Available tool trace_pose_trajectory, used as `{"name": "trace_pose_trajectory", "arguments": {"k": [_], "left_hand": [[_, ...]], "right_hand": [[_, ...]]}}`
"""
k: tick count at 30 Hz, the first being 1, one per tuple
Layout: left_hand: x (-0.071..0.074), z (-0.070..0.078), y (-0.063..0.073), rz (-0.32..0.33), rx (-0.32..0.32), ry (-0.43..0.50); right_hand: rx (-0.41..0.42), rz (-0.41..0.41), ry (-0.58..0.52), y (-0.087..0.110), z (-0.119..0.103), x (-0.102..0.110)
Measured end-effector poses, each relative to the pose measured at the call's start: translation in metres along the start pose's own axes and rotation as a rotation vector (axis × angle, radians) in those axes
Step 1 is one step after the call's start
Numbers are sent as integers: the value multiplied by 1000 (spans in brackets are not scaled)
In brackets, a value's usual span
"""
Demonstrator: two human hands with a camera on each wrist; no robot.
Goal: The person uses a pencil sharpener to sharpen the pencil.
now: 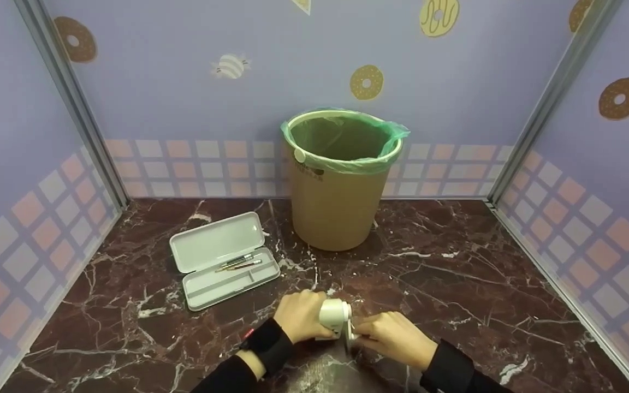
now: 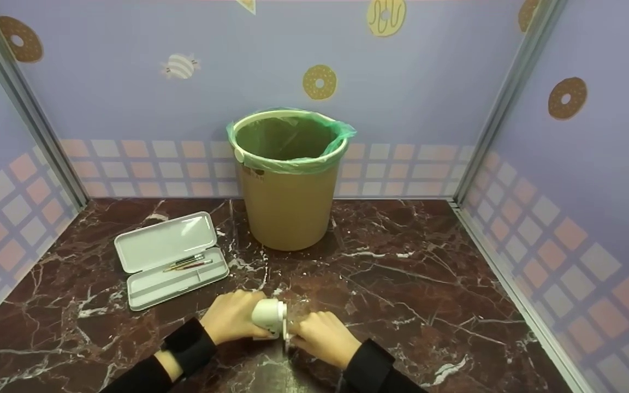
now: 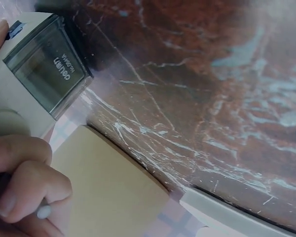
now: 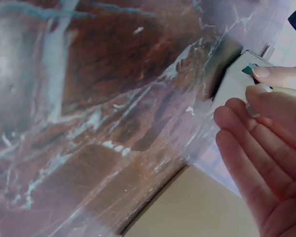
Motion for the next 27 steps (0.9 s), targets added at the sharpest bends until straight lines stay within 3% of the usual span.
{"name": "trace_pose_trajectory", "arguments": {"k": [13, 24, 27], "left_hand": [[-3, 1, -4, -46, -24, -9], [0, 4, -3, -44, -60, -51], [-1, 6, -4, -59, -67, -61]], "right_hand": [[41, 81, -9, 9, -9, 21], [57, 141, -25, 11, -10, 35], [60, 197, -49, 9, -8, 47]]}}
Point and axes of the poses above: each hand's wrist, its own y-axis away from the middle knuckle, its own x-axis out of the back of the hand, z = x × y, the point moved 9 cm from there along -y, towards the middle knuckle, and after that the axes turned 12 degrees about -x, right-handed, at the moved point
